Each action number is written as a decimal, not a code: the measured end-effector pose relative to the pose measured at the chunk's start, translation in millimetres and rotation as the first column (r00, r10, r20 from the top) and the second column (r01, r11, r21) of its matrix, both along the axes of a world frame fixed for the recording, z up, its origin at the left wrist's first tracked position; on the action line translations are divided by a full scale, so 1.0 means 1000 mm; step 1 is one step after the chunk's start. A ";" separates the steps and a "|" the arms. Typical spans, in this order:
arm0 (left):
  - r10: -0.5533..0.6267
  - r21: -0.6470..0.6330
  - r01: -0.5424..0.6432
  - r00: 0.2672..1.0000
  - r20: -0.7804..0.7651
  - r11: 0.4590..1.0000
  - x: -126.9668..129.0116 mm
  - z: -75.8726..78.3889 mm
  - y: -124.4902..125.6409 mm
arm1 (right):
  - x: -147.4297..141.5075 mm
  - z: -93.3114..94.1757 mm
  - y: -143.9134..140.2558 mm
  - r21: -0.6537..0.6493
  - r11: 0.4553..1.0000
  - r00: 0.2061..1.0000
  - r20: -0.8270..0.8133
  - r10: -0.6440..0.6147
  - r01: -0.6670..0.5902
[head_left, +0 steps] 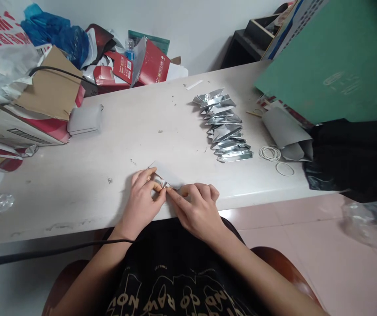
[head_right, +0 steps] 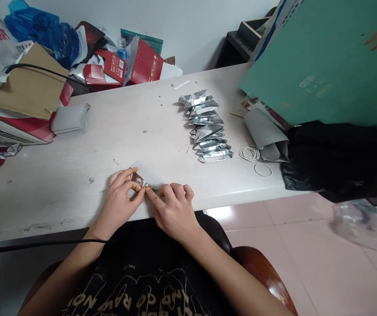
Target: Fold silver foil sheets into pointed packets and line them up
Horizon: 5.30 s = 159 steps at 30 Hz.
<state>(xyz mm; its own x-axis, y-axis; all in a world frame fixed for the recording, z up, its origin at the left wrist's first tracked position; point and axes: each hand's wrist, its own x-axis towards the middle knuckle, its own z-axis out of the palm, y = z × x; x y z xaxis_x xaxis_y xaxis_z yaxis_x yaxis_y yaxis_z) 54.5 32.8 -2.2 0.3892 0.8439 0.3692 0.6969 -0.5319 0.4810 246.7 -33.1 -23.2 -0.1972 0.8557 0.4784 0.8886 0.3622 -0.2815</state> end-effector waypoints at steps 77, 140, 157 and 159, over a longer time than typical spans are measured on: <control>-0.252 -0.003 0.267 0.906 -0.341 0.964 -0.026 0.027 -0.028 | 0.046 0.021 0.021 -0.245 0.955 0.948 0.223 0.225 -0.169; -0.347 0.068 0.397 0.862 -0.369 0.915 -0.022 0.018 -0.039 | 0.043 0.019 0.035 -0.251 0.793 0.828 -0.080 0.555 -0.556; -0.288 0.149 0.316 0.940 -0.185 0.937 -0.031 0.020 -0.011 | 0.033 0.014 0.039 -0.104 0.917 0.921 -0.109 0.374 -0.384; -0.282 0.144 0.310 0.941 -0.186 0.940 -0.030 0.018 -0.010 | 0.027 0.009 0.040 -0.091 0.945 0.944 -0.136 0.300 -0.314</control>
